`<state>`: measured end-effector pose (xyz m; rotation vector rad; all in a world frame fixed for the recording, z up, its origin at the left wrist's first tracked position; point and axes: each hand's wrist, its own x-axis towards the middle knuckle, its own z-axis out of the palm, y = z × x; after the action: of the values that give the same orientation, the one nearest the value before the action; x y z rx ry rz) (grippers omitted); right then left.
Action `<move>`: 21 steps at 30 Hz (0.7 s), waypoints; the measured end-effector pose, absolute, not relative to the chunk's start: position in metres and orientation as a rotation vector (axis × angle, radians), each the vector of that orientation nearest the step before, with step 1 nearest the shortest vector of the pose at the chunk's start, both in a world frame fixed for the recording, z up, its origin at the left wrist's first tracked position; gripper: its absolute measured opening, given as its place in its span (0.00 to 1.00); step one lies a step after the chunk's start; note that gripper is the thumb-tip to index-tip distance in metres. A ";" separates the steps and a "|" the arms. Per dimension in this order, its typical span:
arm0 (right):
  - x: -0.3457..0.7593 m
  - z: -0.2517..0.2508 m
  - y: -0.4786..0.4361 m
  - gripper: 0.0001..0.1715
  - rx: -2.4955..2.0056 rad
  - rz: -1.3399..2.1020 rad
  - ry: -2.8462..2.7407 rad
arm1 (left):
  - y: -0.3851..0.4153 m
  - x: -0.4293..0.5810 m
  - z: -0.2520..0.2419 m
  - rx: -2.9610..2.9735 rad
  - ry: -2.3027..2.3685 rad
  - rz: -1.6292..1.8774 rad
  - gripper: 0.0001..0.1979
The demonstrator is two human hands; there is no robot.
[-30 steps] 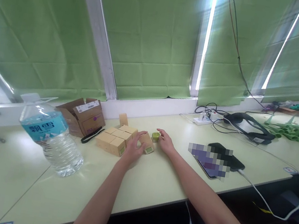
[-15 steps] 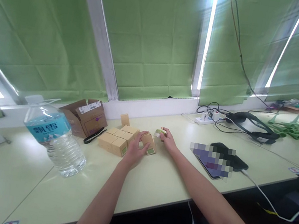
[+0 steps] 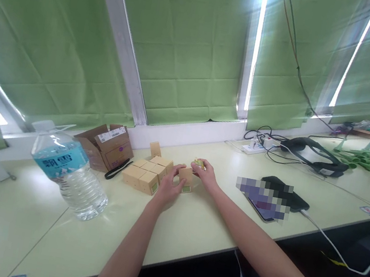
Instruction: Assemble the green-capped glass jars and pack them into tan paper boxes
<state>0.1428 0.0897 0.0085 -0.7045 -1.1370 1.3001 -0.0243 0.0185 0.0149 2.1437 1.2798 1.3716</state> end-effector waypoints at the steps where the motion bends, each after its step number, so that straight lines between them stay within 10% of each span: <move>1: 0.143 0.009 0.089 0.30 -0.718 1.314 -1.106 | 0.018 -0.024 0.015 2.158 1.292 1.368 0.22; 21: 0.143 0.010 0.088 0.34 -0.624 1.221 -1.233 | 0.012 -0.017 0.014 1.844 1.245 1.179 0.26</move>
<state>0.1431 0.0884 0.0101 -0.6236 -1.2327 1.2214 -0.0172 0.0121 0.0144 1.8444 1.2455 1.1789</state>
